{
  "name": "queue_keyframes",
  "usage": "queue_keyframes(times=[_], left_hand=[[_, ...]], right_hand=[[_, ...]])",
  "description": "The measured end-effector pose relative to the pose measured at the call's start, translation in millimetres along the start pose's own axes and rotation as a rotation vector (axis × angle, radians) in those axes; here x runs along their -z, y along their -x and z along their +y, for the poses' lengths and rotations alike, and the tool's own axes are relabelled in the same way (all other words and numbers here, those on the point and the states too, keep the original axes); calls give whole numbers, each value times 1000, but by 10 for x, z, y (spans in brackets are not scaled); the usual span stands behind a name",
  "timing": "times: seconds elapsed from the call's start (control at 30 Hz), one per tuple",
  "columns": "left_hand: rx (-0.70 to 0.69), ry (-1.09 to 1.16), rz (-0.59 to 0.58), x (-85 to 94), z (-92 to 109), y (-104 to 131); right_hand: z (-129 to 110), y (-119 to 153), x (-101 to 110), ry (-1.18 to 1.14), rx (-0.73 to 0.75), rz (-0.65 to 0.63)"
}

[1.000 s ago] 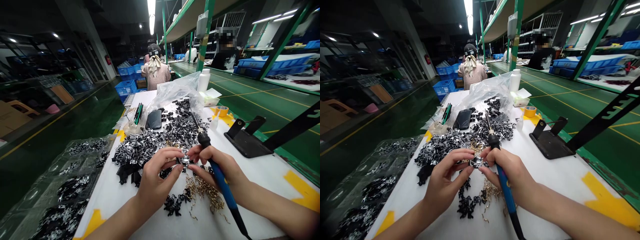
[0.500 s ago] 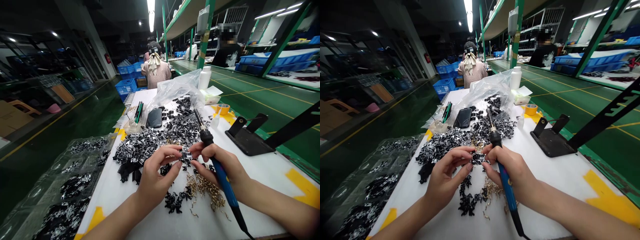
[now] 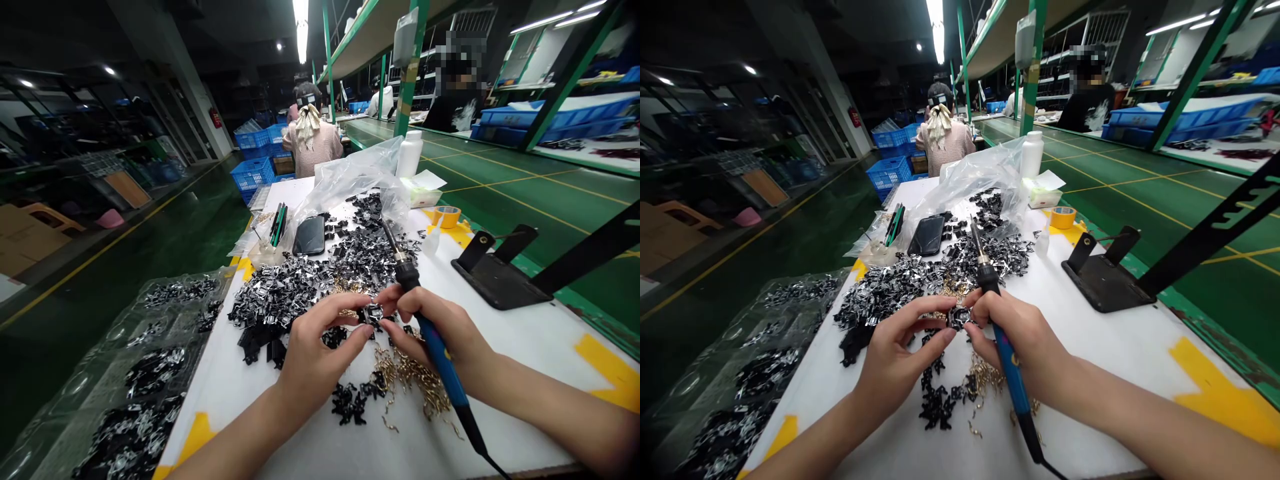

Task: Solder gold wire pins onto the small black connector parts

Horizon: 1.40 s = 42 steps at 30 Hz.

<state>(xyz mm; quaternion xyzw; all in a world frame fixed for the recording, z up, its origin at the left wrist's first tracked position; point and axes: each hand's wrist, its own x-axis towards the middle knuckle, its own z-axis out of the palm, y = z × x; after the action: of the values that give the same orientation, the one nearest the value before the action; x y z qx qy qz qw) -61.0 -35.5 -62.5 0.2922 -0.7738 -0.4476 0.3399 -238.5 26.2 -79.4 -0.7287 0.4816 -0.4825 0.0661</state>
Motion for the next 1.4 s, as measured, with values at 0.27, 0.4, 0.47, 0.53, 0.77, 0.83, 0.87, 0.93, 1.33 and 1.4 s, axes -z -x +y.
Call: queue_keyframes(times=[0.27,0.4,0.47,0.53,0.77,0.83,0.87,0.93,1.33,1.4], left_hand=[[-11,-118,10,0,29,-21],[28,-138,-1,8,43,-27],[50,-121,-2,11,38,-27],[62,-110,0,18,26,-28],[84,-139,-41,49,-21,-49],[98,-107,-60,45,-27,-53],[109,-79,-67,40,-29,-54],[146,-10,-73,28,-29,-54],[222,173,-65,18,26,-35],[192,152,-62,9,21,-28]], right_hand=[[17,-1,-26,37,63,-4],[39,-7,-42,52,65,-20],[54,-8,-48,40,63,-25],[66,-8,-53,32,67,-23],[78,-8,-53,64,81,-2],[81,-6,-49,62,90,-5],[83,-4,-48,59,92,-8],[87,1,-48,54,90,-16],[77,-1,-30,71,114,-12],[71,2,-29,67,95,-17]])
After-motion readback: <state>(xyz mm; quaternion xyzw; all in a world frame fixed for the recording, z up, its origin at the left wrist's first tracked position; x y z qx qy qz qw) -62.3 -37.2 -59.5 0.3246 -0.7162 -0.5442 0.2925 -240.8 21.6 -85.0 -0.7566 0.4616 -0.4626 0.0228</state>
